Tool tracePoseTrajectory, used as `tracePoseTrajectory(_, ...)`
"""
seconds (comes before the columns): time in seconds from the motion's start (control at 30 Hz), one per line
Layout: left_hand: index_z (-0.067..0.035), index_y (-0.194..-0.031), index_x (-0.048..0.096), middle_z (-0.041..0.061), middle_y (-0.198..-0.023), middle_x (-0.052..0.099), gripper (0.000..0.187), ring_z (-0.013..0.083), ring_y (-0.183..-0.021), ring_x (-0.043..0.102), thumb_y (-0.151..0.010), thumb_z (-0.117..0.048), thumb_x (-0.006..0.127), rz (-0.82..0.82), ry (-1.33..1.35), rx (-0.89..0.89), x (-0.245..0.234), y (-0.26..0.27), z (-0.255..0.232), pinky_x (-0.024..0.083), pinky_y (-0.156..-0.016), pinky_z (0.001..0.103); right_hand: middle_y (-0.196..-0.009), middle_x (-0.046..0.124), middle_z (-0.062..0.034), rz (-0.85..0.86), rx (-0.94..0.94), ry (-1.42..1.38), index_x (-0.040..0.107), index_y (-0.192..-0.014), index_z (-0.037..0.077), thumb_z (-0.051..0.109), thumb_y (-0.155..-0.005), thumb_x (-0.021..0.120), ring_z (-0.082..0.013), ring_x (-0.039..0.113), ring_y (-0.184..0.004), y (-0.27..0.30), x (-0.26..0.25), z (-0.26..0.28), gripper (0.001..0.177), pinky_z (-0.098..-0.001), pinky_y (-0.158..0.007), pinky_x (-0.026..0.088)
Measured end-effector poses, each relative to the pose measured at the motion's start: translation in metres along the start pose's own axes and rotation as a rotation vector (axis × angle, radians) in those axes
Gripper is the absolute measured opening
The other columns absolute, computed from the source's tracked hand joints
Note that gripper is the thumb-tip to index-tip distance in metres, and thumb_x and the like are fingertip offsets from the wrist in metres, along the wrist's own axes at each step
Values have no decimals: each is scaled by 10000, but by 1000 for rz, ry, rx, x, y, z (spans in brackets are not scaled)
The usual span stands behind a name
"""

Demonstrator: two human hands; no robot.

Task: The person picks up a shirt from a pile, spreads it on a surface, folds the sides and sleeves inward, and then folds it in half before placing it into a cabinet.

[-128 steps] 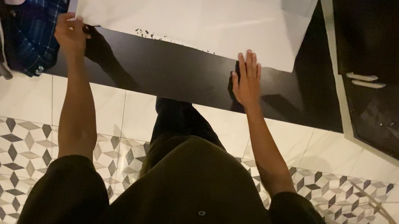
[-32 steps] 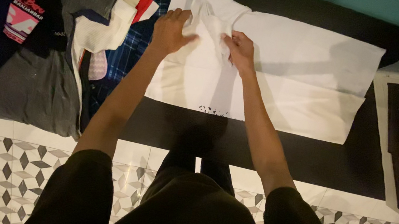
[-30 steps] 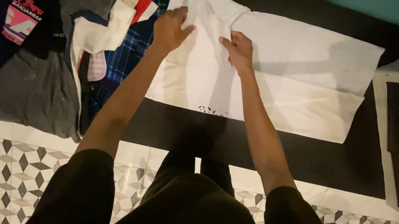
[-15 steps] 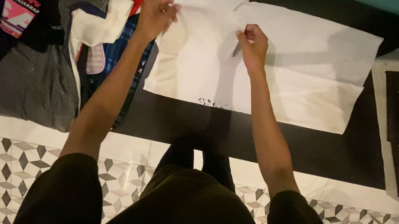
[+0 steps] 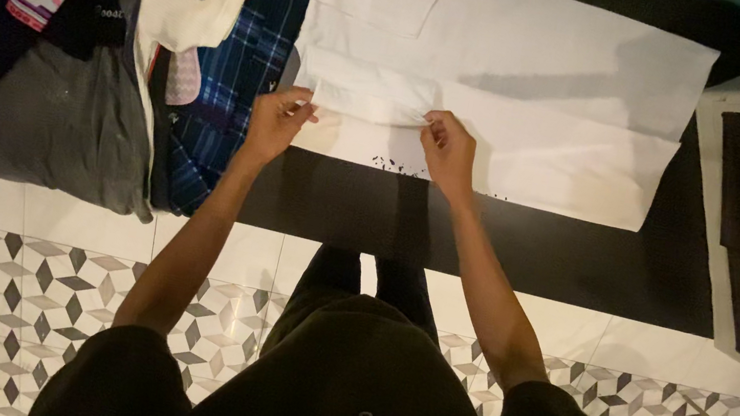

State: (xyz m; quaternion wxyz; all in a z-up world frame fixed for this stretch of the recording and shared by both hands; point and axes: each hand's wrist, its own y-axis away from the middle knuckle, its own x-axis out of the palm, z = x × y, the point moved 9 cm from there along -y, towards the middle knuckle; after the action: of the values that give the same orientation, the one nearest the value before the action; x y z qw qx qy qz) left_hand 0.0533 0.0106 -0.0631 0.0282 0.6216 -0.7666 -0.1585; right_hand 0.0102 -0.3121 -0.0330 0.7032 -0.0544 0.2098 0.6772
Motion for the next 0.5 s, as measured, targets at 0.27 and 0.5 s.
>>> tracePoseTrajectory(0.27,55,-1077,720,154,-1115,730,198,179,-735,737,-989,21,546,-83,-198,145,-2,11,36,567,-696,301,-1125,741,-103,126,130,-125,722,-1203,55,50,-1041,476,-163,704,-960,11,27,-50,295,-280,-812,578)
tracePoseTrajectory(0.5,-12,-1178,684,135,-825,621,258,133,-690,528,-1002,-185,760,14,-319,-78,14,14,-19,472,-661,299,-1033,751,-72,137,385,-127,750,-1195,84,190,-1053,496,-142,695,-903,2,27,-63,310,-285,-794,587)
